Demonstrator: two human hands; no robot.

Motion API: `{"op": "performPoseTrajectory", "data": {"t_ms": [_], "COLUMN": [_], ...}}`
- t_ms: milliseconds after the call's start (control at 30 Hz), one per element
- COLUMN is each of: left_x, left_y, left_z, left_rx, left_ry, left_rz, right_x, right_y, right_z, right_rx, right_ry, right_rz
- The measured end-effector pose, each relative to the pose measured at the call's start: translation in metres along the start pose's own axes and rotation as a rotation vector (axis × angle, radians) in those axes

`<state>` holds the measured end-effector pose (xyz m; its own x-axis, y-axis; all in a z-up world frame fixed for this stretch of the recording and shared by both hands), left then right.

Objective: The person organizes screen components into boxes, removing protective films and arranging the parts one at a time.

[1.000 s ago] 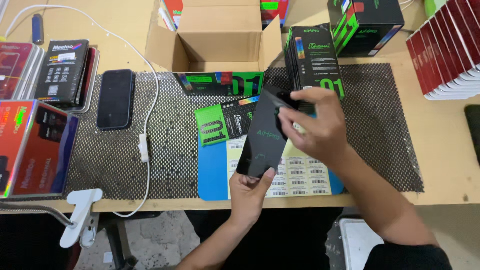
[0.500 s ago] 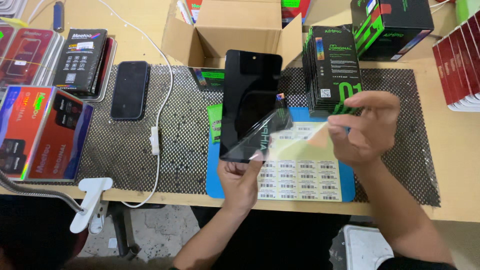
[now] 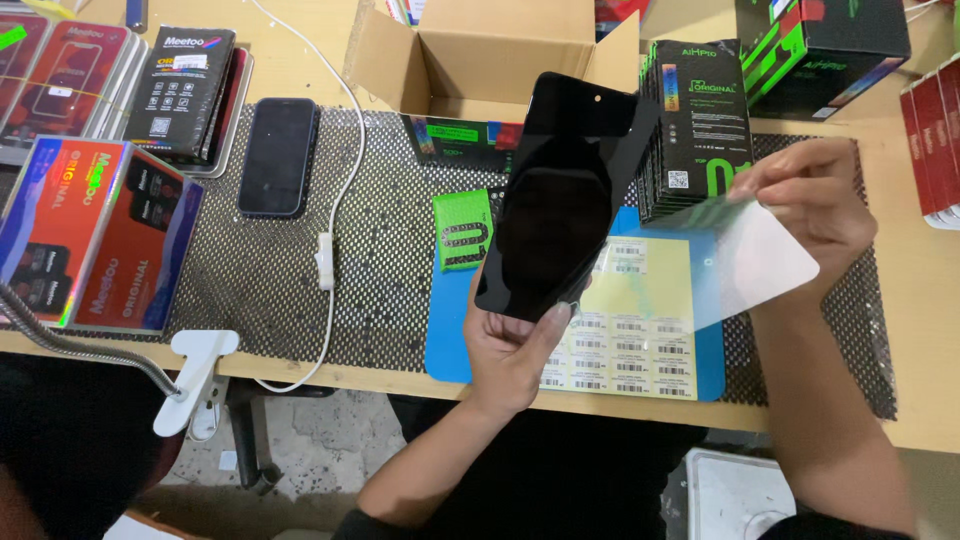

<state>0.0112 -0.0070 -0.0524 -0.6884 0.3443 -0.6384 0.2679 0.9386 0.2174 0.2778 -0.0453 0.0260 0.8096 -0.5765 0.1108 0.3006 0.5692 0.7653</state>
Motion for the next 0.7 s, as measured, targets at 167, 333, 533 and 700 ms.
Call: {"op": "performPoseTrajectory", "data": {"t_ms": [167, 333, 533, 700], "left_x": [0.011, 0.011, 0.020, 0.040], "left_y": [-0.006, -0.016, -0.024, -0.025], "left_z": [-0.003, -0.006, -0.007, 0.007], "left_rx": [0.033, 0.044, 0.012, 0.030], "left_ry": [0.109, -0.045, -0.097, -0.035], "left_rz": [-0.004, 0.117, 0.164, 0.021], "right_x": [-0.016, -0.027, -0.040, -0.048], "right_y": [0.005, 0.006, 0.011, 0.011], "right_z": [0.014, 0.020, 0.037, 0.044], "right_rx": [-0.059, -0.068, -0.022, -0.065], "right_ry": [0.214, 0.355, 0.500, 0.655], "right_rz": [0.097, 0.280, 0.517, 0.676]}}
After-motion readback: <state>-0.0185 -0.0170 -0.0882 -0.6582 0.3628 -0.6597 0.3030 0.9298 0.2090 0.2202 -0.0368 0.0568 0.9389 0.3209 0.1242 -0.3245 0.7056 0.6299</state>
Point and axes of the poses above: each hand's wrist, its own y-axis towards the middle knuckle, its own x-axis out of the back of the hand, z = x × y, the point moved 7 cm from there along y, towards the middle knuckle, and after that the axes turned 7 degrees about -y, right-handed, at the moved point
